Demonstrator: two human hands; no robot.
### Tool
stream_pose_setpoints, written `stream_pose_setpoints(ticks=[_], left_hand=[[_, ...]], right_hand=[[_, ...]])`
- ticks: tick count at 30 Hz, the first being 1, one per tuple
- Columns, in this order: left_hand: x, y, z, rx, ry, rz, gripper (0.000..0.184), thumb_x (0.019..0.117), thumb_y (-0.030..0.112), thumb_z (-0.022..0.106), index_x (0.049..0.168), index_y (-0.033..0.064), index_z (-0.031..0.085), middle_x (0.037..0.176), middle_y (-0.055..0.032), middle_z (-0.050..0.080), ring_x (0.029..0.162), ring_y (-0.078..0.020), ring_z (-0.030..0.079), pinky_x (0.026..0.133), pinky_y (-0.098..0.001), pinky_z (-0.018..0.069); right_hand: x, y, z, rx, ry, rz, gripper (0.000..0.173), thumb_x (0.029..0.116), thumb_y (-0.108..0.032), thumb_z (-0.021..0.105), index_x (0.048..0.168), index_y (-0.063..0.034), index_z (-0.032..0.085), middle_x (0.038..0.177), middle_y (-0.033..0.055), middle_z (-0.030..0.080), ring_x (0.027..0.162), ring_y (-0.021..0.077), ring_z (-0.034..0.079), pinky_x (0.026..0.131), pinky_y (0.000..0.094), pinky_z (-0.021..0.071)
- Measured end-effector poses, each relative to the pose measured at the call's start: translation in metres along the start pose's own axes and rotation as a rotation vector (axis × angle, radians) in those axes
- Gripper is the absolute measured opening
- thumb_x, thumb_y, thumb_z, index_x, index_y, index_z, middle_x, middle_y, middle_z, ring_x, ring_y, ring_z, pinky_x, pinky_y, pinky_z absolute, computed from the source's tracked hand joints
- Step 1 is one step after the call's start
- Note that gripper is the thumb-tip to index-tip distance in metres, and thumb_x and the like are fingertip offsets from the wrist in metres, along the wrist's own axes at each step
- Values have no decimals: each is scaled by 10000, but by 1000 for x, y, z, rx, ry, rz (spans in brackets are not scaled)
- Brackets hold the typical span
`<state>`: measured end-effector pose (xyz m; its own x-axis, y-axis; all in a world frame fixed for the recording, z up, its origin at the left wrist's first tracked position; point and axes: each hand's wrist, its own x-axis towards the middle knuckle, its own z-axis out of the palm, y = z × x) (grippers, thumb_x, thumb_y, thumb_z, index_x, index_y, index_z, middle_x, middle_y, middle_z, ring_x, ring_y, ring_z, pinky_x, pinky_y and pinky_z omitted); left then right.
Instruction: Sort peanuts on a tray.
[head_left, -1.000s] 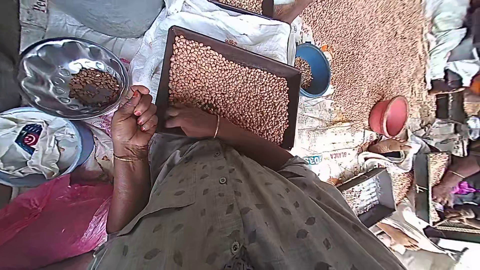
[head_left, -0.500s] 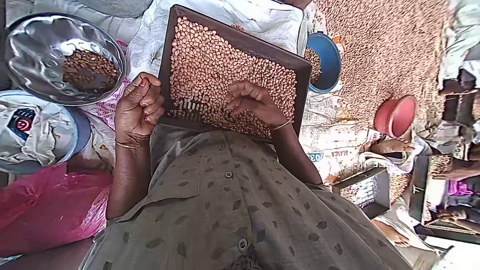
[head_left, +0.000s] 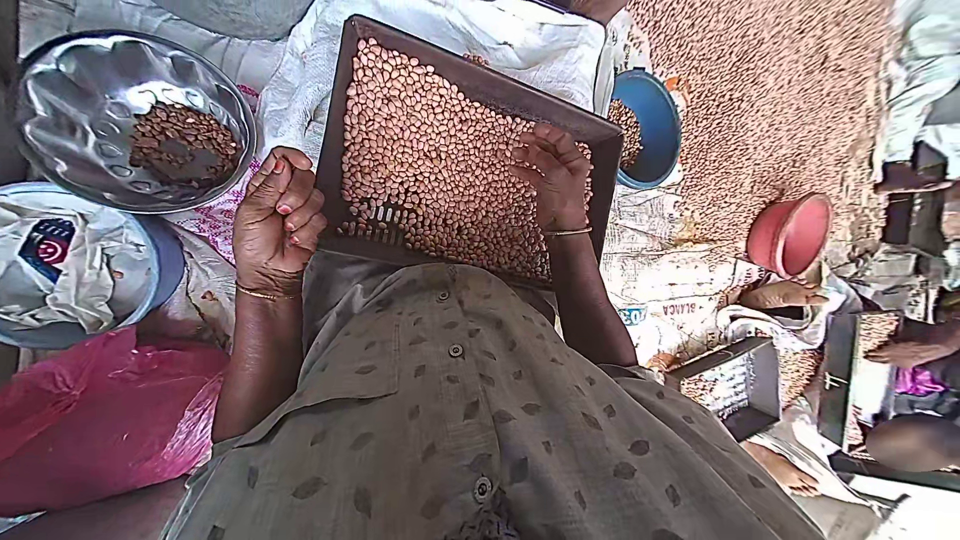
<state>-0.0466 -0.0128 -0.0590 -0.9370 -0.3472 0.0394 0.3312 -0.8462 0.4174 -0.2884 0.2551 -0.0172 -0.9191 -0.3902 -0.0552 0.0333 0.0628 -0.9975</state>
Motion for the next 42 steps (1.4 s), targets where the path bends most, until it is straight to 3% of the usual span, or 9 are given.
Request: stream_pose_setpoints(ticks=[3,7,12,17,20,26,31,35,42], left_hand=[[1,0,1,81,2,11,284,1114,168,331,1052,129,605,632,87,503,460,11,453,415,-112,382],[-1,-2,8,225,39,26,284,1109,179,358,1057,153,636,620,114,490,447,21,416,406,-113,350],[-2,-4,7,302,31,34,297,1111,187,358,1070,159,651,622,118,492,447,17,418,406,-119,354],[0,-3,9,290,38,26,298,1110,188,357,1055,157,648,619,117,485,443,20,408,404,-115,347],[1,-4,7,312,31,17,290,1110,190,362,1066,158,647,619,115,479,440,17,404,398,-121,346],[5,-6,19,509,92,-60,325,1110,183,339,1056,148,658,617,107,456,428,16,360,385,-119,311],[23,-10,36,554,171,-144,335,1105,158,321,1064,133,653,600,110,435,413,24,332,372,-112,287],[44,-8,45,521,174,-141,326,1107,154,301,1066,135,624,611,110,444,418,29,338,377,-106,289],[69,-15,40,528,199,-160,322,1108,140,309,1048,139,625,606,113,435,415,25,329,375,-112,279]], right_hand=[[-3,13,31,-342,-360,-335,258,967,-1,582,1202,79,653,1223,175,676,1152,217,658,981,369,562],[4,41,44,-1089,-640,-707,256,970,-217,641,1172,-88,729,1405,150,617,1443,396,438,1198,653,237],[24,46,-9,-1402,-262,-715,255,1019,-130,535,1153,5,705,1304,262,638,1210,465,606,987,593,473],[-5,13,-50,-1362,-237,-265,251,982,-77,566,1196,-7,678,1209,257,658,1034,454,686,777,610,563],[-25,-5,-59,-1230,-342,-108,258,1011,-129,582,1217,-32,701,1197,212,702,1085,408,691,913,615,537],[-29,-19,-7,-1150,-408,-264,228,969,-99,623,1167,-76,733,1418,183,582,1151,359,665,877,532,580],[9,2,63,-848,-539,-513,214,965,-28,605,1134,-14,736,1101,173,710,1030,304,691,919,451,568],[17,33,93,-993,-460,-525,226,981,-107,630,1171,-35,730,1227,228,678,1107,373,688,892,491,580],[16,47,91,-937,-376,-594,147,971,-68,612,1006,-16,745,1096,180,709,1020,333,706,828,472,593]])
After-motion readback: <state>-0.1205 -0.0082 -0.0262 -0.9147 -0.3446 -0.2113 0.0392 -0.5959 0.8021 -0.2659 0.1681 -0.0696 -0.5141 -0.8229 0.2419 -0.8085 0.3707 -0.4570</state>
